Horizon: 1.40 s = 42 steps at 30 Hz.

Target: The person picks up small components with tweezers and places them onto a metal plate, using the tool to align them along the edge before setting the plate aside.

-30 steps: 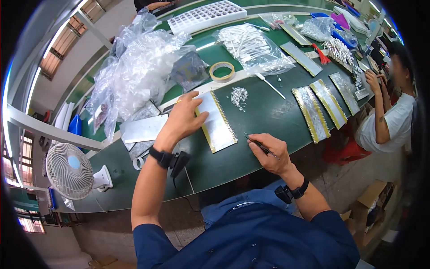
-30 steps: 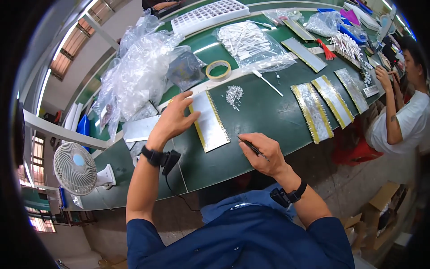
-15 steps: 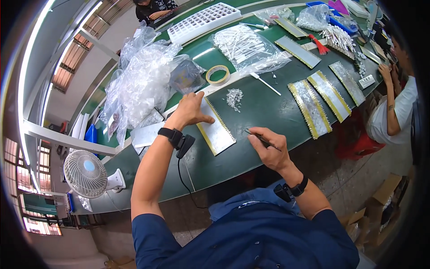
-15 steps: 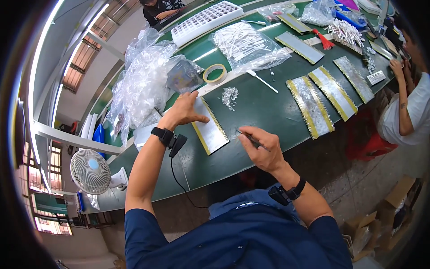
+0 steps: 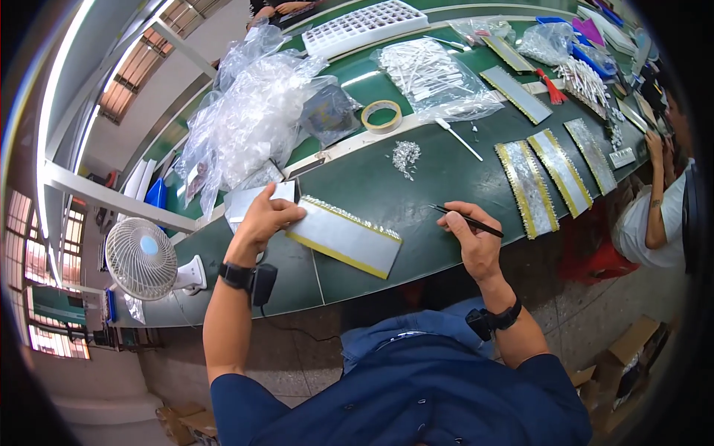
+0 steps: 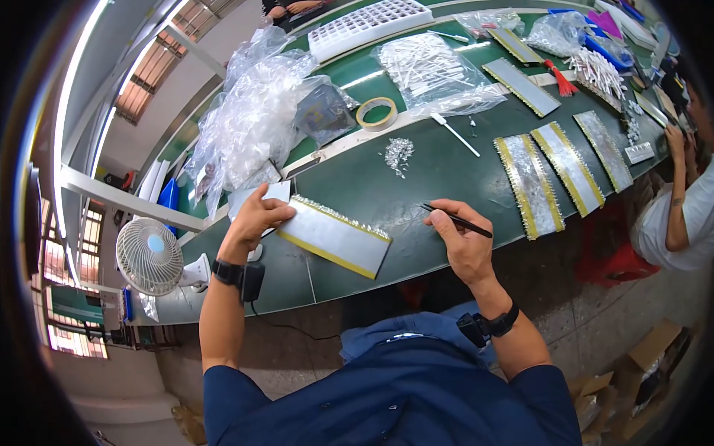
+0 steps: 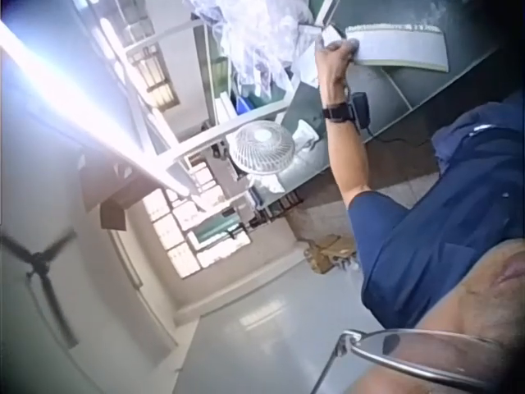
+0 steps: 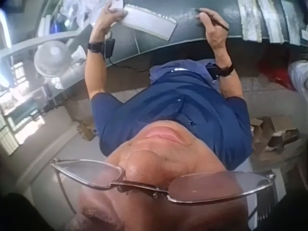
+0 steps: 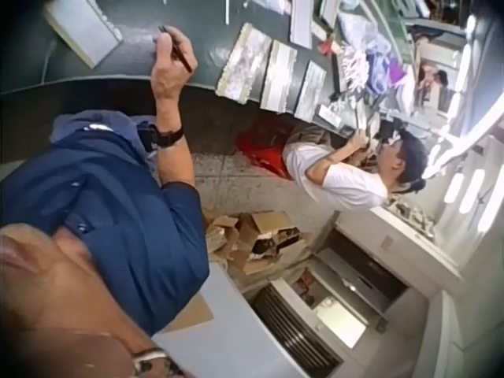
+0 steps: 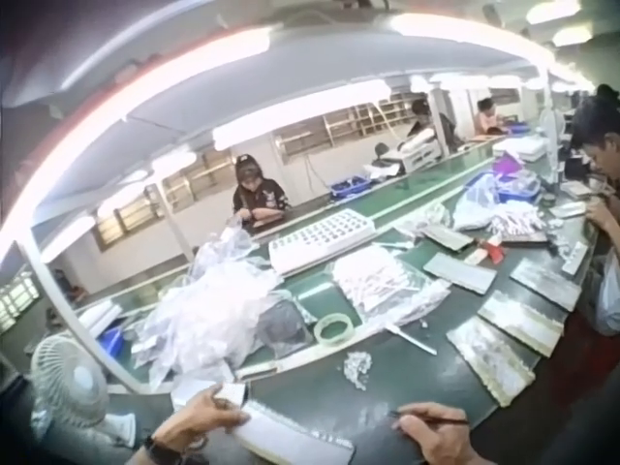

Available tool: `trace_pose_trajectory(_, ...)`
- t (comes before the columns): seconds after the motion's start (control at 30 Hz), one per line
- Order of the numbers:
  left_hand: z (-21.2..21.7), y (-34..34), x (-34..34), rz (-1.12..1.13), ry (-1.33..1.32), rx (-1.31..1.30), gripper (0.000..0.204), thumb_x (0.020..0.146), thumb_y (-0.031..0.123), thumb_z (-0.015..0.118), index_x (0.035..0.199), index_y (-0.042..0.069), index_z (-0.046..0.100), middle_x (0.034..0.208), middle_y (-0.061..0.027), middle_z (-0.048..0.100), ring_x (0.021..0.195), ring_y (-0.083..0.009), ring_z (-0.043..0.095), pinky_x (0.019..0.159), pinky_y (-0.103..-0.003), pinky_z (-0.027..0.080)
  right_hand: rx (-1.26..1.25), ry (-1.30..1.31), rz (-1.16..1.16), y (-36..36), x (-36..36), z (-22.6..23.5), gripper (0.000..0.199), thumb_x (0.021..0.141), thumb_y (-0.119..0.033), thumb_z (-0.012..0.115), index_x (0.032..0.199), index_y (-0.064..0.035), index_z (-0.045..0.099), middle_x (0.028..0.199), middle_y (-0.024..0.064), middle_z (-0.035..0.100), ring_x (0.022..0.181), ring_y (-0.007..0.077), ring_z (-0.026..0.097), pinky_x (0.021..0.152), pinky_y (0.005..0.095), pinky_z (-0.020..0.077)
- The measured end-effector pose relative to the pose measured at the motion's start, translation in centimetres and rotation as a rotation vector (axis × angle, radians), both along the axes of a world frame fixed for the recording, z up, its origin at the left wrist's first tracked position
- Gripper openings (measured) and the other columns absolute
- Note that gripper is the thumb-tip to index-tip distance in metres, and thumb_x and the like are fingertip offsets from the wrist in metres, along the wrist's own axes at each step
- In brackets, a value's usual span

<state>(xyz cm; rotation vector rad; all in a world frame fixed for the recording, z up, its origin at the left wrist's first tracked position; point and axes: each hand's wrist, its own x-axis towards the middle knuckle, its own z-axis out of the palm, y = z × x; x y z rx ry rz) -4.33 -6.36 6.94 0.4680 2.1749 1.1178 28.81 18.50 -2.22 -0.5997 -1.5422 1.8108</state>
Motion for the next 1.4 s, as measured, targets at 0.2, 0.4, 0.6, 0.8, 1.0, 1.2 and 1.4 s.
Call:
trace_pose_trajectory(0.2,-1.2,-7.0,3.5,0.364,-0.094,0.363,0.127,0.094,0.007,0.088,0.173,-0.006,-0.01,0.102,-0.0087,0.075,0.085,-0.0129,0.069,0.07,-0.03,0.053,0.003,0.026,-0.029,0.0,-0.2,-0.4,0.025,0.109,-0.014,0.072,0.125,0.0045,0.076,0.1,0.0103,0.081,0.09,0.0129,0.072,0.087,0.0277,0.0578)
trace_pose_trajectory(0.4,-2.4,-8.1,11.8,0.593,-0.201,0.528,0.125,0.098,0.006,0.084,0.173,-0.002,-0.015,0.106,-0.0092,0.074,0.089,-0.0166,0.072,0.072,-0.031,0.055,0.01,0.019,-0.011,0.0,-0.6,-0.3,0.024,0.109,-0.012,0.071,0.126,0.0049,0.076,0.099,0.01,0.081,0.09,0.0123,0.072,0.086,0.0264,0.0573)
trace_pose_trajectory(0.6,-4.8,-8.5,15.0,0.814,-0.119,0.685,0.123,0.1,0.008,0.083,0.172,0.0,-0.017,0.11,-0.0116,0.075,0.092,-0.0209,0.075,0.076,-0.036,0.061,0.008,0.031,0.0,0.2,-0.7,-0.6,0.025,0.109,-0.013,0.072,0.127,0.005,0.075,0.1,0.0101,0.08,0.09,0.012,0.072,0.086,0.0258,0.0571)
trace_pose_trajectory(0.8,-5.4,-4.0,19.6,0.711,-0.321,0.774,0.117,0.102,0.011,0.082,0.171,-0.001,-0.011,0.113,-0.0151,0.074,0.099,-0.0253,0.077,0.082,-0.041,0.066,0.013,0.043,0.006,0.2,-0.5,-0.6,0.025,0.109,-0.014,0.074,0.127,0.0033,0.076,0.1,0.0083,0.081,0.092,0.0109,0.073,0.086,0.0246,0.0572)
trace_pose_trajectory(1.0,-1.1,-6.7,21.4,0.29,-0.577,0.137,0.072,0.098,0.009,0.084,0.151,-0.001,0.037,0.131,-0.0199,0.071,0.115,-0.0329,0.076,0.091,-0.04,0.066,-0.002,0.025,0.014,0.2,-0.5,-0.8,0.025,0.108,-0.014,0.074,0.127,0.0027,0.076,0.101,0.0073,0.081,0.093,0.01,0.073,0.087,0.0242,0.0573)
trace_pose_trajectory(1.2,0.6,-1.2,17.6,-0.678,0.944,0.072,0.04,0.085,0.022,0.093,0.109,-0.002,0.071,0.163,-0.0227,0.054,0.152,-0.0466,0.051,0.12,-0.056,0.049,0.017,-0.003,0.042,0.3,-0.4,0.0,0.026,0.109,-0.014,0.073,0.128,0.0033,0.075,0.101,0.0094,0.081,0.091,0.0114,0.073,0.086,0.0259,0.0576)
trace_pose_trajectory(1.4,-2.2,4.7,13.1,-0.887,0.963,-0.067,0.062,0.079,0.042,0.094,0.115,-0.002,0.069,0.17,-0.0248,0.044,0.162,-0.0465,0.034,0.134,-0.061,0.027,-0.02,0.026,-0.051,0.6,-0.7,-0.1,0.025,0.108,-0.015,0.074,0.125,0.0034,0.074,0.102,0.0093,0.081,0.091,0.0117,0.073,0.085,0.0254,0.0573)
